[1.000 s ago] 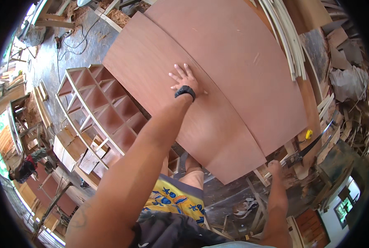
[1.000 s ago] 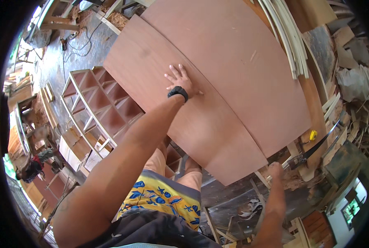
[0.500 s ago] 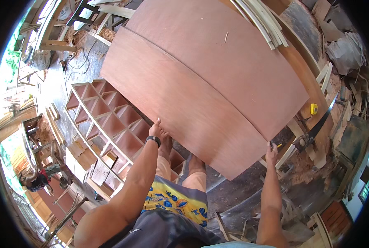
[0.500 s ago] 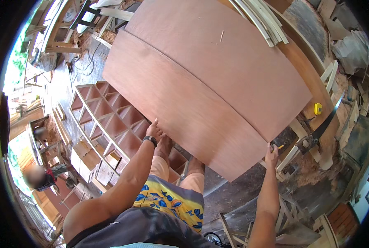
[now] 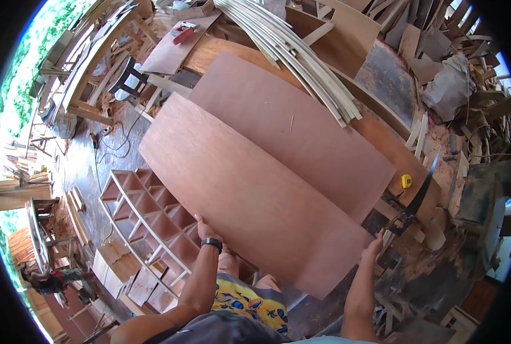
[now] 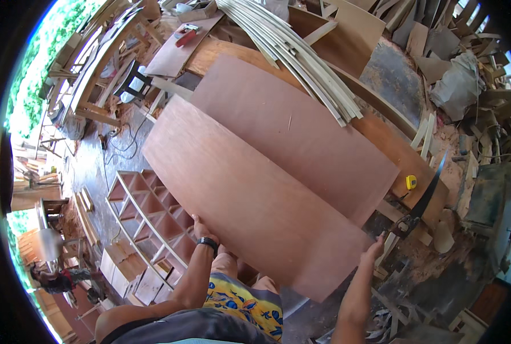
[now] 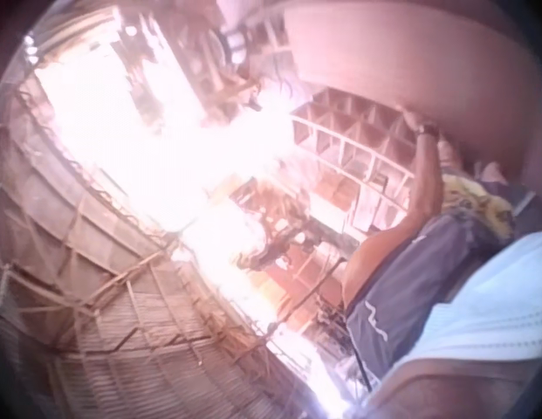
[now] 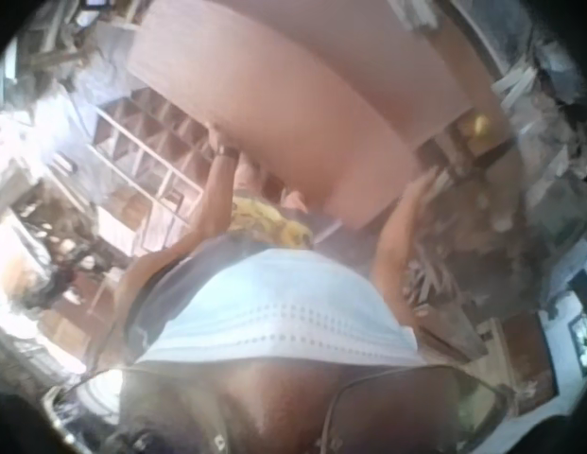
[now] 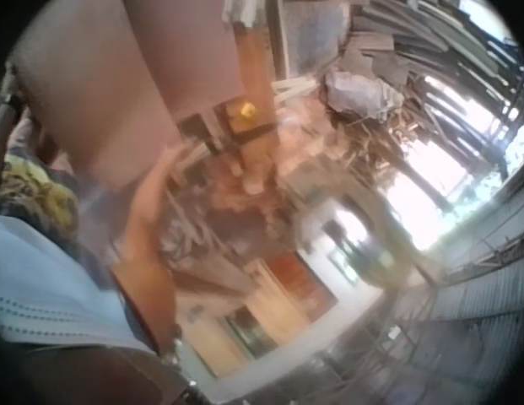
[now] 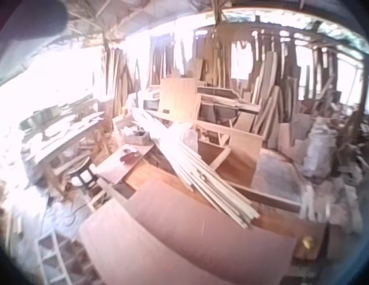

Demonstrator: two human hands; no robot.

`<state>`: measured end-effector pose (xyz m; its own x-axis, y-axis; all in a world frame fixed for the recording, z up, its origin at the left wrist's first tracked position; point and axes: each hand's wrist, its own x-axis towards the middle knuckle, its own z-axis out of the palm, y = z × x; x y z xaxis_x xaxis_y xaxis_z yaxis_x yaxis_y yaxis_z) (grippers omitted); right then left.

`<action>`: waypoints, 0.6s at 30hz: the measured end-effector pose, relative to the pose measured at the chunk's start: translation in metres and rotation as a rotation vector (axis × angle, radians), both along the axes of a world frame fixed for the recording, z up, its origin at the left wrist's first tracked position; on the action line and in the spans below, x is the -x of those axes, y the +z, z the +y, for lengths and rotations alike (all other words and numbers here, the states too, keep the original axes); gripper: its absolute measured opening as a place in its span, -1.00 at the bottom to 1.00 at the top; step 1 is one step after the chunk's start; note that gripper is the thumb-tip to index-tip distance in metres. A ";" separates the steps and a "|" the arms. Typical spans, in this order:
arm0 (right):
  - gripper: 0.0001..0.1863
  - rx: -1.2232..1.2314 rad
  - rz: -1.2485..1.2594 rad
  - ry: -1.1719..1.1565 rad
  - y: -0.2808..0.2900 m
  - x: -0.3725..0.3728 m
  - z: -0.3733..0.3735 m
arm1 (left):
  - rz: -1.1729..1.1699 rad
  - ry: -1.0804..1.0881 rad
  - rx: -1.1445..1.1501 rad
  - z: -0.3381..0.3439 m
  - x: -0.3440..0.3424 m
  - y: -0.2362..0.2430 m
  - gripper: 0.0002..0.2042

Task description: Measuring a piece of plywood with a tape measure and pencil, then sawing it with a hand saw in a workshop.

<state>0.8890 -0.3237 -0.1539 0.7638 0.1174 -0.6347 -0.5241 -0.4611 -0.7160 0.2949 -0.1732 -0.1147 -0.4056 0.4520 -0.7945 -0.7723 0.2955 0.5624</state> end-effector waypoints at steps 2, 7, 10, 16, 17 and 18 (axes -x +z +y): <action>-0.16 -0.129 0.052 -0.020 0.027 -0.011 0.001 | -0.016 -0.019 -0.055 0.030 -0.011 0.014 -0.32; -0.11 0.064 -0.409 0.320 0.110 0.037 0.021 | -0.036 -0.088 -0.150 0.140 -0.016 0.035 -0.35; -0.14 0.124 -0.414 0.124 0.129 0.081 0.002 | -0.047 -0.118 -0.231 0.217 -0.048 0.041 -0.34; -0.29 0.562 -0.428 0.312 0.111 0.199 -0.074 | -0.164 -0.184 -0.236 0.375 -0.114 0.023 -0.25; -0.27 0.615 -0.361 0.337 0.108 0.228 -0.077 | -0.161 -0.191 -0.298 0.403 -0.122 0.017 -0.25; -0.24 0.667 -0.289 0.368 0.107 0.258 -0.078 | -0.151 -0.195 -0.359 0.430 -0.126 0.009 -0.25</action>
<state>0.6315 -0.4016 -0.0471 0.8945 0.0597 -0.4431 -0.0922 -0.9452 -0.3133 0.4206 0.2571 -0.1055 -0.1763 0.7670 -0.6169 -0.8028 0.2506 0.5410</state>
